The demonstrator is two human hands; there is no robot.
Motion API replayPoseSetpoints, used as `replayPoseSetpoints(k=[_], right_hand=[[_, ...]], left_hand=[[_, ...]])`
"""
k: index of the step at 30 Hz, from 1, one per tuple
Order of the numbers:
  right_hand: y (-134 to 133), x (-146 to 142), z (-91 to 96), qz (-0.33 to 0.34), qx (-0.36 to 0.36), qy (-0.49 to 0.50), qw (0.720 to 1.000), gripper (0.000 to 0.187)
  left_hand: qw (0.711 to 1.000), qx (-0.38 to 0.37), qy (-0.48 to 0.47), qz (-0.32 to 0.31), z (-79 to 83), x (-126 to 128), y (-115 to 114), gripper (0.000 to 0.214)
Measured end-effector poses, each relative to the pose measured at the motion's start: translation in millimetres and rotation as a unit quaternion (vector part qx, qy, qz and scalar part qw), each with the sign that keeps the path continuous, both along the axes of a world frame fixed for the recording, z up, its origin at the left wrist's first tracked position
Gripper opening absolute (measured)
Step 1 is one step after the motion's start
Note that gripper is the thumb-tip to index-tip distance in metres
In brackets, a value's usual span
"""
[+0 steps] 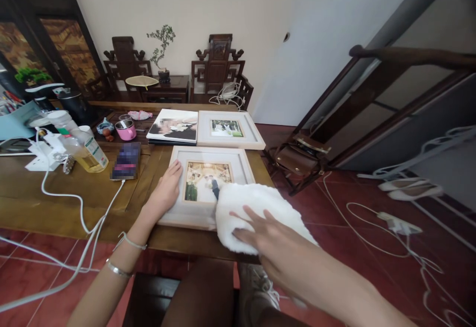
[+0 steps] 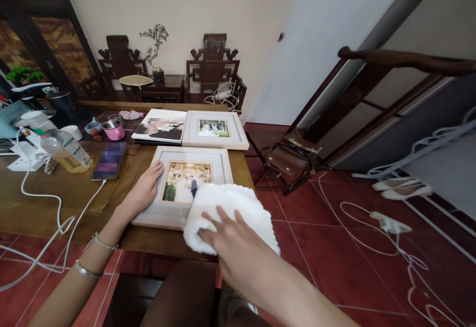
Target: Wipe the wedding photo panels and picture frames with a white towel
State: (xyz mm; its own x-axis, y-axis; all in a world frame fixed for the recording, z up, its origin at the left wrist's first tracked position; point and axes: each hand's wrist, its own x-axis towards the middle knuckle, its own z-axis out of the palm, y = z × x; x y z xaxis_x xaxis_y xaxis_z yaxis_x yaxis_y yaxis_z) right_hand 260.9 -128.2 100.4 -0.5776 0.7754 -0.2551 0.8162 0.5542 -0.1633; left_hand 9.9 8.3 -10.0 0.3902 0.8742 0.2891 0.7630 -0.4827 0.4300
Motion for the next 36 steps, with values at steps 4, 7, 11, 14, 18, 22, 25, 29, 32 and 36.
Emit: replayPoseSetpoints(k=[4,7,11,14,18,22,25,29,32,36], right_hand=[[47.8,0.3,-21.1,-0.049,0.079,0.015,0.996,0.064],[101.9,6.3,-40.2,-0.075,0.163,-0.002,0.984,0.064],[145.1,9.0,-53.9,-0.070,0.227,-0.019,0.971,0.059],[132.4,4.2,-53.7,-0.037,0.205,-0.025,0.978,0.059],[72.2,1.7,-30.4,-0.006,0.099,-0.013,0.995,0.064],[14.0,1.8,4.7,0.046,-0.030,0.021,0.998,0.070],[-2.1,-5.6,10.5,0.058,-0.061,0.041,0.996,0.069],[23.2,-14.1,-16.5,0.032,0.014,0.043,0.998,0.069],[68.8,-9.6,-40.7,-0.012,0.118,0.027,0.993,0.066],[133.9,-2.2,-54.4,-0.054,0.213,0.000,0.976,0.059]], left_hand=[[1.000,-0.005,0.002,-0.011,2.2,-1.3,0.4,0.063],[1.000,-0.006,0.009,-0.019,2.5,-3.1,1.1,0.064],[1.000,-0.004,0.001,-0.024,2.9,-3.9,0.7,0.065],[1.000,-0.006,-0.001,-0.022,5.1,-2.3,-0.6,0.065],[1.000,-0.016,0.011,-0.011,9.0,0.6,-2.6,0.062],[0.999,-0.020,0.023,-0.009,9.8,1.7,-3.5,0.060],[0.999,-0.021,0.028,-0.009,9.1,1.8,-3.3,0.060],[0.999,-0.016,0.033,-0.011,9.1,1.7,-3.1,0.061],[0.999,-0.019,0.034,-0.018,8.8,1.1,-3.1,0.062],[0.999,-0.018,0.021,-0.022,6.5,-0.4,-2.9,0.064]])
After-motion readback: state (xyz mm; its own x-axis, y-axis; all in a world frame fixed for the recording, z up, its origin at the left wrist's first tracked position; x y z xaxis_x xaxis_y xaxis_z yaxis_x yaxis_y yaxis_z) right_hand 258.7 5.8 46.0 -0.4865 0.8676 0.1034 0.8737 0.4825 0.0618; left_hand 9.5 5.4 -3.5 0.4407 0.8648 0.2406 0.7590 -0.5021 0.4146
